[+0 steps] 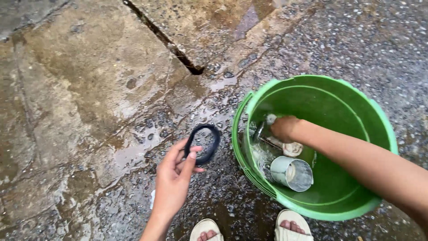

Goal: The person cleans a black plastic ring and a metal kitchen utensil using a cloth and water from a green bucket. The person wipes the items thoroughly and places them back into the bucket.

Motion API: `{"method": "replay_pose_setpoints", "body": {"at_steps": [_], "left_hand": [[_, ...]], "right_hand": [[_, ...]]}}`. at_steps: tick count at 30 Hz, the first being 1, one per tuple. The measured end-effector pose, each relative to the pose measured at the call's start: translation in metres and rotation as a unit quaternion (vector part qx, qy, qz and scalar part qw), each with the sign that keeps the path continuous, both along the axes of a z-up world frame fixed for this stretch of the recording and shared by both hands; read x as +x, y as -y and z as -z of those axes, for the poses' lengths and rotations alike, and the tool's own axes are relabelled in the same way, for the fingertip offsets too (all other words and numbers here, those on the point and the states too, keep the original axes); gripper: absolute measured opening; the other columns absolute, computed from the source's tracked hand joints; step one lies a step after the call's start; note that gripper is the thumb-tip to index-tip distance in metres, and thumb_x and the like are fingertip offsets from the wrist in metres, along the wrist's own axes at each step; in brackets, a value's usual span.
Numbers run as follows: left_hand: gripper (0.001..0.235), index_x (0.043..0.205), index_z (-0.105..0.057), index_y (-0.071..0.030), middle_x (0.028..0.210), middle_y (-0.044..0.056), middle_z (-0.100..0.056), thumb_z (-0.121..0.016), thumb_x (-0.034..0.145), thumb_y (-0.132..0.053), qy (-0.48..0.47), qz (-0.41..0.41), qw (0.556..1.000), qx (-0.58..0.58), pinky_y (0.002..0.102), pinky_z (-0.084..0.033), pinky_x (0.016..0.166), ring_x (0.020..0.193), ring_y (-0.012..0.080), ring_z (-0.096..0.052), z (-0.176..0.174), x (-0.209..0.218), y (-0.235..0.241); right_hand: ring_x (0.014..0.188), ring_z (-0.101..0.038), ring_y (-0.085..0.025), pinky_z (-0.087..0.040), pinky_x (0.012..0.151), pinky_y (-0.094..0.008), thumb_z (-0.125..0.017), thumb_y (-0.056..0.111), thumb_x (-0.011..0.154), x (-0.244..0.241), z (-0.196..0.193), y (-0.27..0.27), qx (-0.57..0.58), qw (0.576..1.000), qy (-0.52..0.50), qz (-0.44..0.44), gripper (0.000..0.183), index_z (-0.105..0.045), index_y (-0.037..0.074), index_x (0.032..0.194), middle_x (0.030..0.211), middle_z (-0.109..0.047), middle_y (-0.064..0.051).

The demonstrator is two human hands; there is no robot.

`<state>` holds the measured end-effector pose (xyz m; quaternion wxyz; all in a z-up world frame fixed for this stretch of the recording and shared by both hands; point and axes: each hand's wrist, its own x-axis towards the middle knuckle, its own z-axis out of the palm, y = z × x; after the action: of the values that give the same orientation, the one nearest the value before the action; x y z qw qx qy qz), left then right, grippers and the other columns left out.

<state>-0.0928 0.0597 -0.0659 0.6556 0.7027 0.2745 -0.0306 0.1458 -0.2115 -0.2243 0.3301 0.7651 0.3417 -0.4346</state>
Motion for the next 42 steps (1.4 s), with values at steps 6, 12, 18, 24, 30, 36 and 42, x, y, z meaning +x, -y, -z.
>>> {"method": "replay_pose_setpoints", "body": {"at_steps": [6,12,18,24,30,36,42], "left_hand": [[0.048,0.142,-0.053,-0.011,0.132,0.008,-0.075,-0.056,0.094,-0.016,0.061,0.024,0.993,-0.098,0.032,-0.066,0.082,0.078,0.0170,-0.077,-0.012,0.005,0.005],[0.042,0.123,-0.069,-0.015,0.134,0.014,-0.069,-0.063,0.087,0.004,0.306,0.110,0.937,0.126,0.041,-0.050,0.116,0.123,0.0260,-0.069,-0.026,0.015,0.032],[0.075,0.155,-0.038,-0.024,0.165,0.021,-0.033,-0.077,0.097,0.004,0.395,0.178,0.846,0.312,0.059,-0.051,0.120,0.144,0.0420,-0.053,0.003,0.018,0.040],[0.058,0.147,-0.049,-0.027,0.159,0.010,-0.044,-0.068,0.093,-0.022,0.147,0.163,0.948,0.233,0.018,-0.053,0.044,0.033,0.0004,-0.029,0.001,-0.007,0.023],[0.050,0.143,-0.055,-0.022,0.147,0.004,-0.057,-0.062,0.094,-0.022,0.090,0.203,0.956,0.193,0.020,-0.058,0.054,0.052,0.0030,-0.058,0.031,-0.016,0.041],[0.047,0.143,-0.056,-0.017,0.140,0.006,-0.064,-0.059,0.095,-0.018,0.107,0.219,0.952,0.184,0.042,-0.050,0.107,0.109,0.0147,-0.070,0.042,-0.021,0.037],[0.047,0.141,-0.057,-0.018,0.132,0.003,-0.069,-0.060,0.095,-0.016,0.068,0.232,0.956,0.166,0.021,-0.055,0.046,0.037,0.0046,-0.039,0.044,-0.018,0.037]], "right_hand": [[0.097,-0.081,-0.015,-0.068,0.090,-0.035,-0.061,0.029,0.099,-0.029,-0.174,-0.023,0.301,0.944,0.008,0.135,0.021,-0.069,0.025,0.118,0.116,-0.080,0.007],[0.054,-0.081,-0.008,-0.073,0.072,-0.029,-0.050,0.054,0.085,-0.069,-0.243,-0.026,0.526,0.742,-0.195,0.367,0.068,-0.053,0.022,0.145,0.131,-0.081,0.002],[0.059,-0.076,-0.013,-0.072,0.052,-0.016,-0.068,0.005,0.093,-0.057,-0.230,-0.017,0.599,0.711,-0.169,0.328,0.030,-0.066,0.007,0.123,0.095,-0.076,-0.010],[0.077,-0.081,-0.008,-0.052,0.071,-0.028,-0.070,0.025,0.098,0.008,-0.172,0.004,0.162,0.945,-0.024,0.281,0.012,-0.077,0.019,0.106,0.088,-0.085,0.003],[0.084,-0.073,-0.018,-0.067,0.070,-0.026,-0.057,0.001,0.102,0.000,-0.062,-0.022,0.027,0.984,0.037,0.171,0.014,-0.069,-0.004,0.108,0.102,-0.070,-0.012],[0.087,-0.072,-0.018,-0.066,0.074,-0.027,-0.054,0.004,0.104,0.008,-0.028,-0.010,0.062,0.964,0.030,0.257,0.021,-0.064,-0.002,0.122,0.110,-0.070,-0.013],[0.096,-0.072,-0.024,-0.063,0.086,-0.036,-0.049,0.004,0.104,0.015,-0.010,0.001,0.094,0.976,0.011,0.198,0.022,-0.067,0.003,0.117,0.120,-0.069,-0.014]]}}
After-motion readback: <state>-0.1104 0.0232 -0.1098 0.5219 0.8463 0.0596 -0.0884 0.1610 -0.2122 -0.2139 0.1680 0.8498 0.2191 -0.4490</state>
